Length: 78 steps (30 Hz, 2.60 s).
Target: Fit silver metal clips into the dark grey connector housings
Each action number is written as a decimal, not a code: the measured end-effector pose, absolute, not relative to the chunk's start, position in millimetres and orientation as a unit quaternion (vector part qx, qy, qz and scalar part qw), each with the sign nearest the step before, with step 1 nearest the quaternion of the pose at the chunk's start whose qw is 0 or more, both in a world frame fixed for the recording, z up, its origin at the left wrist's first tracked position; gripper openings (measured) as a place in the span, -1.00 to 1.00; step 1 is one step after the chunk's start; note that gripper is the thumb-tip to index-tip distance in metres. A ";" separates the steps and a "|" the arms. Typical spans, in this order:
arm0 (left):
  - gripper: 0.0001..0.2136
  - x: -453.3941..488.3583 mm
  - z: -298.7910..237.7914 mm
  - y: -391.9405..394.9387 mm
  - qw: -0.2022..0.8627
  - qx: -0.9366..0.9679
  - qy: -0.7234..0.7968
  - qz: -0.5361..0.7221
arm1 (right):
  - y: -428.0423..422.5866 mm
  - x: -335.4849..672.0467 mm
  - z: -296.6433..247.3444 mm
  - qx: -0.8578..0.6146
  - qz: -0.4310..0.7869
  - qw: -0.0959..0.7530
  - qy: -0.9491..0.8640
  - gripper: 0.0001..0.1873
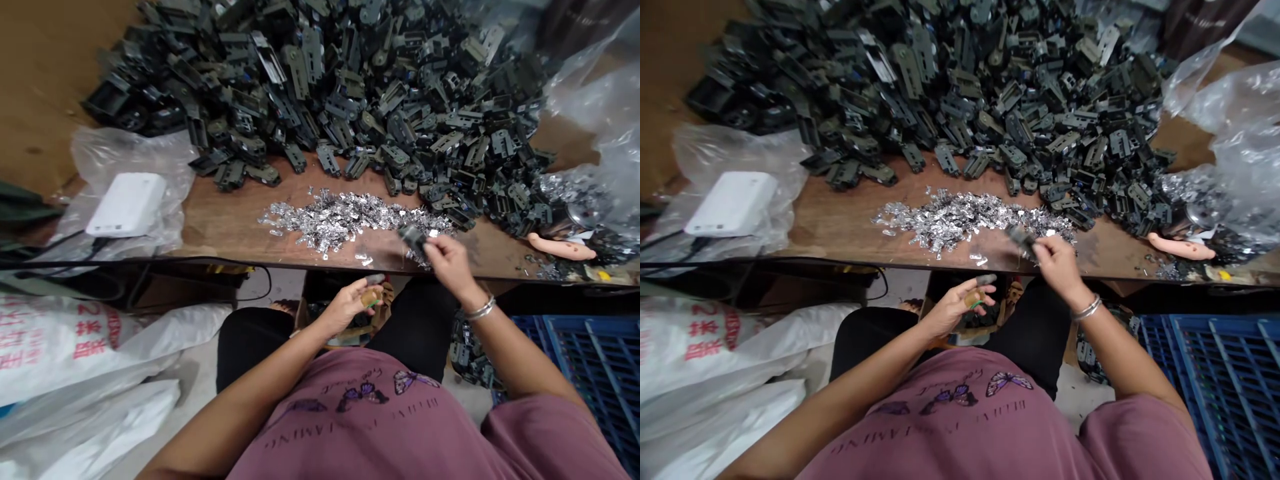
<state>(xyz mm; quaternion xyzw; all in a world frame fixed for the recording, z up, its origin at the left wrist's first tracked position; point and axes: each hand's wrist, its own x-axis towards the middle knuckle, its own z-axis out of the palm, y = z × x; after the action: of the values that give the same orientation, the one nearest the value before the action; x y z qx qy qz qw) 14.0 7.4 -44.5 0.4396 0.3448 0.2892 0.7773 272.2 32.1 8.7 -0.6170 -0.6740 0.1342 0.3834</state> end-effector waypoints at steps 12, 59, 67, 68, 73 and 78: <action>-0.53 1.4 -25.0 -2.8 0.769 0.286 0.440 0.364 | 40.2 256.3 -4.3 -0.675 0.002 0.048 -0.736 -0.80; -0.60 3.5 -15.4 -1.0 0.640 0.434 0.469 0.427 | 36.1 224.5 9.1 -0.602 0.172 0.159 -0.763 -0.86; -0.61 6.5 -12.1 -5.1 0.580 0.546 0.451 0.401 | 4.1 194.2 28.3 -0.495 0.236 0.209 -0.810 -0.82; -0.61 5.1 -12.1 -6.3 0.579 0.556 0.446 0.395 | 3.9 195.6 30.7 -0.486 0.251 0.193 -0.814 -0.81; -0.63 -3.9 -15.2 -12.0 0.613 0.539 0.433 0.383 | -1.8 206.7 38.9 -0.461 0.303 0.208 -0.808 -0.82; -0.63 -11.2 -13.8 -13.6 0.622 0.511 0.449 0.387 | -17.1 202.3 25.2 -0.413 0.213 0.285 -0.838 -0.81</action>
<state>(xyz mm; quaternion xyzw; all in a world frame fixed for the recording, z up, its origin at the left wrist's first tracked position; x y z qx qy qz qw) -11.2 -13.6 -13.8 0.5113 0.4491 0.3872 0.6221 202.3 -17.1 25.2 -0.4127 -0.8384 0.2131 0.2853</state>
